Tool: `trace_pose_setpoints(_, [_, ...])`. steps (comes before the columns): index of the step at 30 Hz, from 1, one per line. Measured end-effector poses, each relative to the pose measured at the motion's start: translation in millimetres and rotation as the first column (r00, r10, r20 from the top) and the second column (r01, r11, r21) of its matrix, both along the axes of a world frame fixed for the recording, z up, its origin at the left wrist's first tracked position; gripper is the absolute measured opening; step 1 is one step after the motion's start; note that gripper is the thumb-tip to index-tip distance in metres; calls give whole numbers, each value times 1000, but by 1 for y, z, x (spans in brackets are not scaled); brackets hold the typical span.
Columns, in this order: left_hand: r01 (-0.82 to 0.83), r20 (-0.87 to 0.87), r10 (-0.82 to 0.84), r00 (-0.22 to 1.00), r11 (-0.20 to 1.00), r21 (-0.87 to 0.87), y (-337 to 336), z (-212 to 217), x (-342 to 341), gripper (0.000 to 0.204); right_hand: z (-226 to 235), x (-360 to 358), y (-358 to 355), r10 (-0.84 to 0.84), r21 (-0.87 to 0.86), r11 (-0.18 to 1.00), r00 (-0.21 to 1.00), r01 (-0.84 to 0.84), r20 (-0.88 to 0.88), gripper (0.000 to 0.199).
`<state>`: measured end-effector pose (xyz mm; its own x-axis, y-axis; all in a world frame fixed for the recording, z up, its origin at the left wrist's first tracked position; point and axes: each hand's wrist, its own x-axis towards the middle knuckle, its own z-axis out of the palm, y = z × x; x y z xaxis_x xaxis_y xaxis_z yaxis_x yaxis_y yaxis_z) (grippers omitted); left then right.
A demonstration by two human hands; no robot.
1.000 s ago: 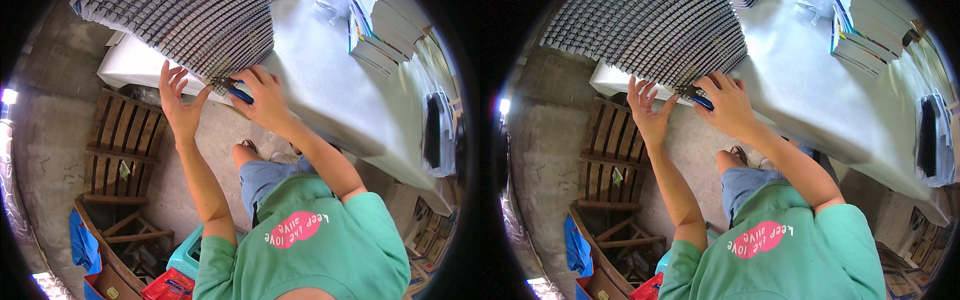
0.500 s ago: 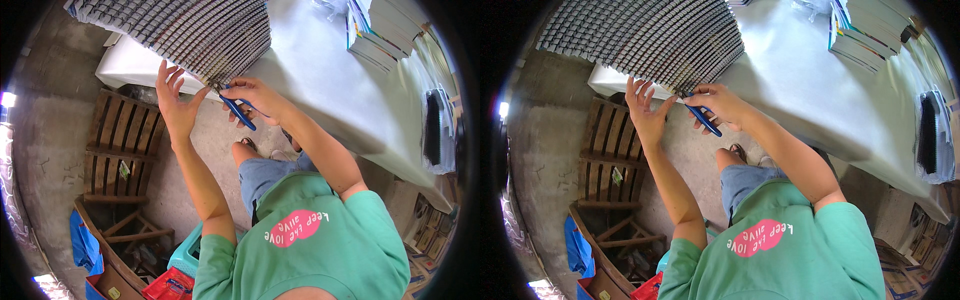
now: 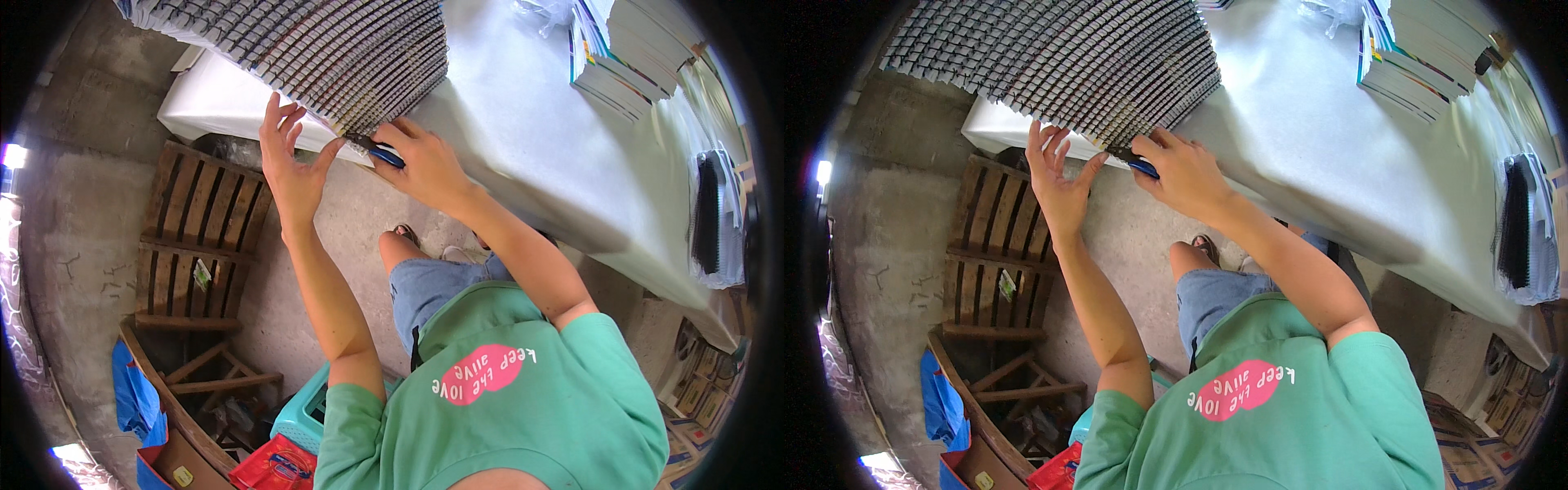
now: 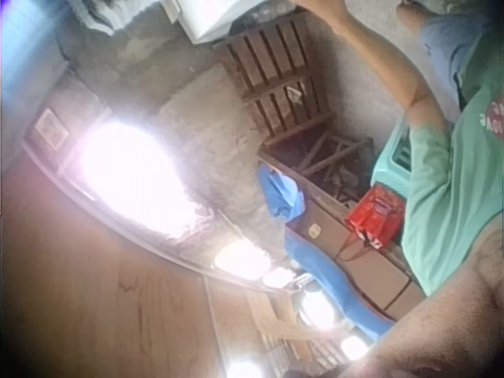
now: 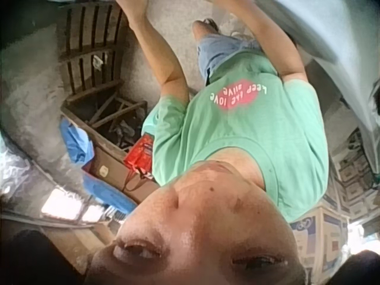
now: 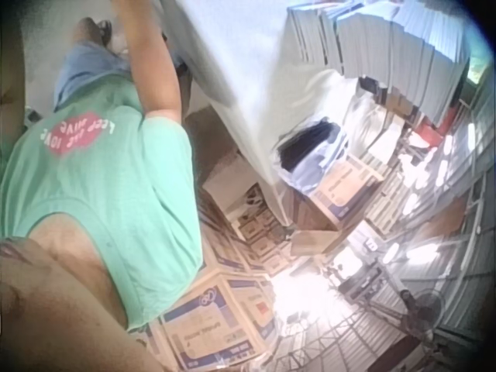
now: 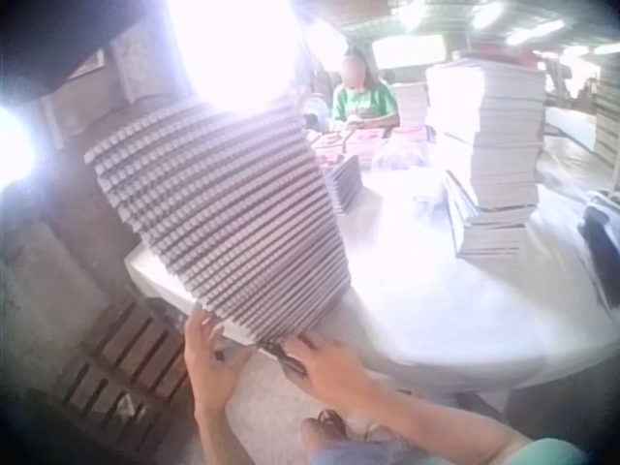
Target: The person removes stacks of spiral-bound notebooks from a large cardboard box and places them onto a white table. They then use a pair of blue-handled snips to cut off excess wire or binding material from the edge of one stack of notebooks.
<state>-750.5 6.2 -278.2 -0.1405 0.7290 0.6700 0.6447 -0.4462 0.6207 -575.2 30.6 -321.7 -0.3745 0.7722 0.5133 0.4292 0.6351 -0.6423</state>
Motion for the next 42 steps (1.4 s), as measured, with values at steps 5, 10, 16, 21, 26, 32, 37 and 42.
trace_pose_setpoints(5, [-23,-44,24,999,1000,8,2,-5,-1,94,16,7,6,58,-754,329,809,-569,-585,25])
trace_pose_setpoints(10, [-105,-145,97,985,993,-50,-5,-3,-2,96,-10,5,-1,-40,-25,999,991,37,-125,30])
trace_pose_setpoints(16, [-68,-59,65,996,996,-60,-3,-9,1,99,-10,3,3,-122,321,940,992,114,6,33])
trace_pose_setpoints(21, [-72,-90,65,994,994,-81,-2,-10,-1,98,-16,6,12,-165,463,880,983,110,80,34])
trace_pose_setpoints(26, [-79,-93,70,993,993,-87,-2,-11,1,99,-20,6,19,-193,569,815,977,105,96,34])
trace_pose_setpoints(32, [-116,-92,111,990,992,-50,0,-10,7,98,-24,24,14,-134,382,916,991,118,16,40])
trace_pose_setpoints(37, [-247,-262,266,928,964,101,2,-18,17,91,-21,35,13,-128,278,951,991,137,-49,44])
trace_pose_setpoints(42, [-163,-155,212,965,946,278,9,-43,10,69,-20,25,11,-100,339,936,995,97,-8,45])
